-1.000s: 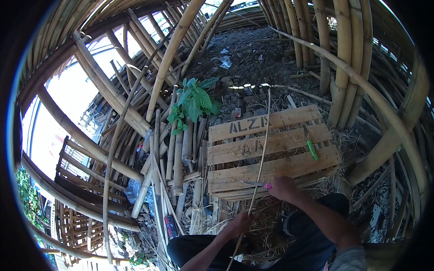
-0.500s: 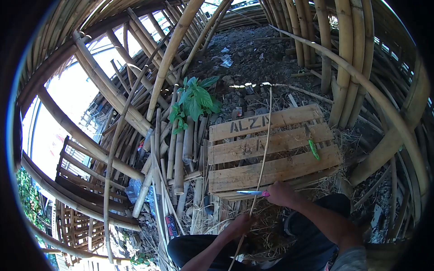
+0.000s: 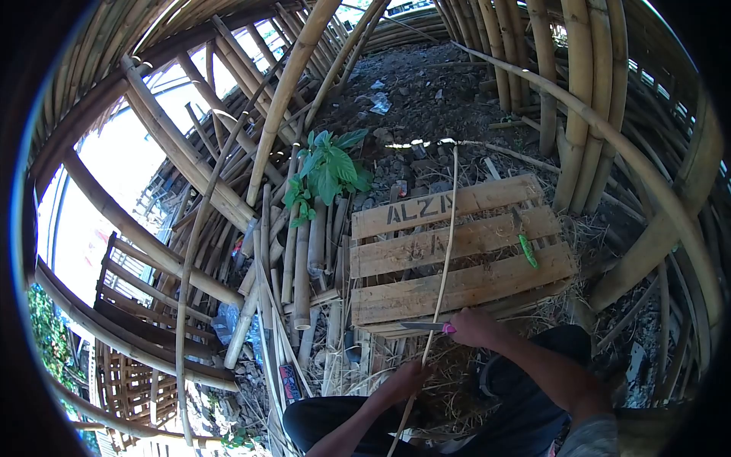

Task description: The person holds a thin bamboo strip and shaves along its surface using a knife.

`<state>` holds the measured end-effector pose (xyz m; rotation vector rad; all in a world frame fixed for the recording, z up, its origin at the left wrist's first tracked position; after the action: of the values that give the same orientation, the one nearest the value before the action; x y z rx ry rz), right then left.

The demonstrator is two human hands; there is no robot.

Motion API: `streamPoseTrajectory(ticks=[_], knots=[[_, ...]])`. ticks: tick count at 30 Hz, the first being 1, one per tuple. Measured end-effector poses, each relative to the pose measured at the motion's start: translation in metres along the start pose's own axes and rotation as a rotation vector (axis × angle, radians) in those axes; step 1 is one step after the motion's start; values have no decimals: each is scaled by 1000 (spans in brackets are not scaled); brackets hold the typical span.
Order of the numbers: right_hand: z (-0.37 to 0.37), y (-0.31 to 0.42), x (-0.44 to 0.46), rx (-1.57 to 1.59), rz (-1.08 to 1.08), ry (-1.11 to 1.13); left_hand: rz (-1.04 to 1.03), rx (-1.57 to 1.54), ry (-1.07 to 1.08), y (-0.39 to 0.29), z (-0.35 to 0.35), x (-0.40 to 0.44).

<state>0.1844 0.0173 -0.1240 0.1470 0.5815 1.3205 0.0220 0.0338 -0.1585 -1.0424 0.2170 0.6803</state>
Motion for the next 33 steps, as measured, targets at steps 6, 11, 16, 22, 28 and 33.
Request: streamPoseTrajectory(ticks=[6,11,16,22,28,33], knots=[[-3,-2,0,25,-25,33,-67,-11,-51,5,-2,3],[-3,-4,-2,44,-45,38,-12,-6,2,-12,4,-6],[-10,-8,1,69,-26,58,-19,-22,-3,-14,5,-7],[-9,-7,-2,73,-49,85,-43,15,-23,-14,5,-6],[-15,-11,0,88,-50,98,-39,-18,-13,-13,3,-5],[-10,-7,-3,97,-47,104,-50,20,-35,-4,0,-2]])
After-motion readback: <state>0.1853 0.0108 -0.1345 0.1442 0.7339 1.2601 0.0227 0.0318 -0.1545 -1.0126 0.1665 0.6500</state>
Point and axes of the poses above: each hand's wrist, its own x-axis towards the middle knuckle, its own z-axis out of the back of the hand, y = z × x, the point moved 8 cm from there along x, towards the middle knuckle, and after that the axes turned 2 degrees about x, right-handed, at the moved point
